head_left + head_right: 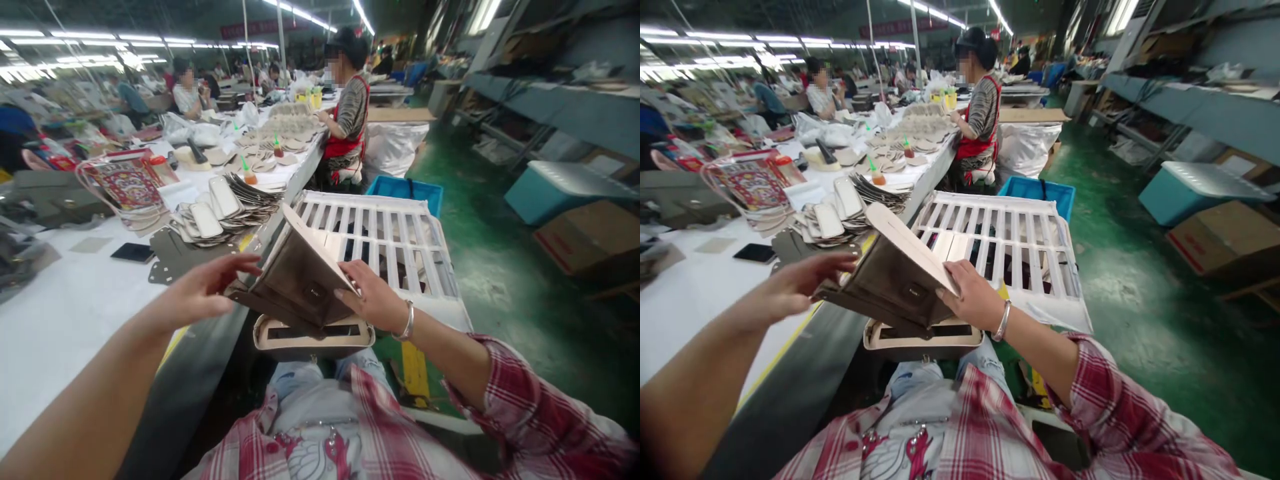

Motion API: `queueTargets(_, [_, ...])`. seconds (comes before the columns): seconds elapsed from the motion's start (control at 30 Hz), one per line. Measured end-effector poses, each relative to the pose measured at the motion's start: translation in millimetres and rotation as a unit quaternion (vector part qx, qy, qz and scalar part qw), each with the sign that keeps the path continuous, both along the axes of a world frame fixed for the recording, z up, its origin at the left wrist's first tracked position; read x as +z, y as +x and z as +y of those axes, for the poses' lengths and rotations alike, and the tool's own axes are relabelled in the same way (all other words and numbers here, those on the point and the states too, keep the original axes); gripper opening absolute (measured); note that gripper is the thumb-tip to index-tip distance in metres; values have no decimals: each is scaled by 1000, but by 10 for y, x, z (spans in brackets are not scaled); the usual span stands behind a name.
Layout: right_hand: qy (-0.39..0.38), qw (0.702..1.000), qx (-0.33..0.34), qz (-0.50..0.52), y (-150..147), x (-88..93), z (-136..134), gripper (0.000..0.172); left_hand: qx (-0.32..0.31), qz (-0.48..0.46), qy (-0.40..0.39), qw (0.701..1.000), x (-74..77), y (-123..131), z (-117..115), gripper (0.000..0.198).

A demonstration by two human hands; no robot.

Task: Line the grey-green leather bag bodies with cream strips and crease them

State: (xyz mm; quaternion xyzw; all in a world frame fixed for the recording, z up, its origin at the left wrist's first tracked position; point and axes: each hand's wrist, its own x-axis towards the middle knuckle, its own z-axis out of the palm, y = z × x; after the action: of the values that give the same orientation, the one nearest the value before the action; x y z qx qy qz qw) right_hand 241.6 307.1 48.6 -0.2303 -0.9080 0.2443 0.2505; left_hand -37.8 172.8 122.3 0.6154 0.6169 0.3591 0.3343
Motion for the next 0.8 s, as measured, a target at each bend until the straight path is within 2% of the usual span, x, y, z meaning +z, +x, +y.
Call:
queueTargets(0.1, [10,999,-48,8,0,-185,-108,36,-26,74,-23,997,-441,141,-106,41])
queueTargets(0.17, [33,995,-88,26,-1,-278,-113,38,-22,80,-9,997,-648,231,-110,24])
queueTargets(0.23, [56,992,-105,38,2,-341,-79,40,3,46,3,999,-750,283,-79,22])
queueTargets(0.3, [67,991,-106,39,7,-382,-43,41,29,-46,1,999,-786,306,-29,27])
queueTargets(0.4, [56,993,-98,17,15,-432,-39,39,66,-203,3,977,-846,330,51,36])
queueTargets(0.47, [56,995,-87,-13,34,-463,-63,41,117,-230,27,966,-923,352,86,39])
queueTargets(0.57, [104,990,-68,-65,123,-488,-95,53,147,-124,42,980,-1045,394,67,42])
queueTargets(0.63, [152,981,-59,-105,218,-485,-104,61,110,-5,46,993,-1101,426,7,24])
queueTargets(0.7, [189,969,-56,-147,305,-470,-115,64,50,106,59,991,-1142,455,-68,11])
queueTargets(0.8, [211,957,-46,-195,334,-449,-161,73,7,212,77,974,-1219,460,-156,17])
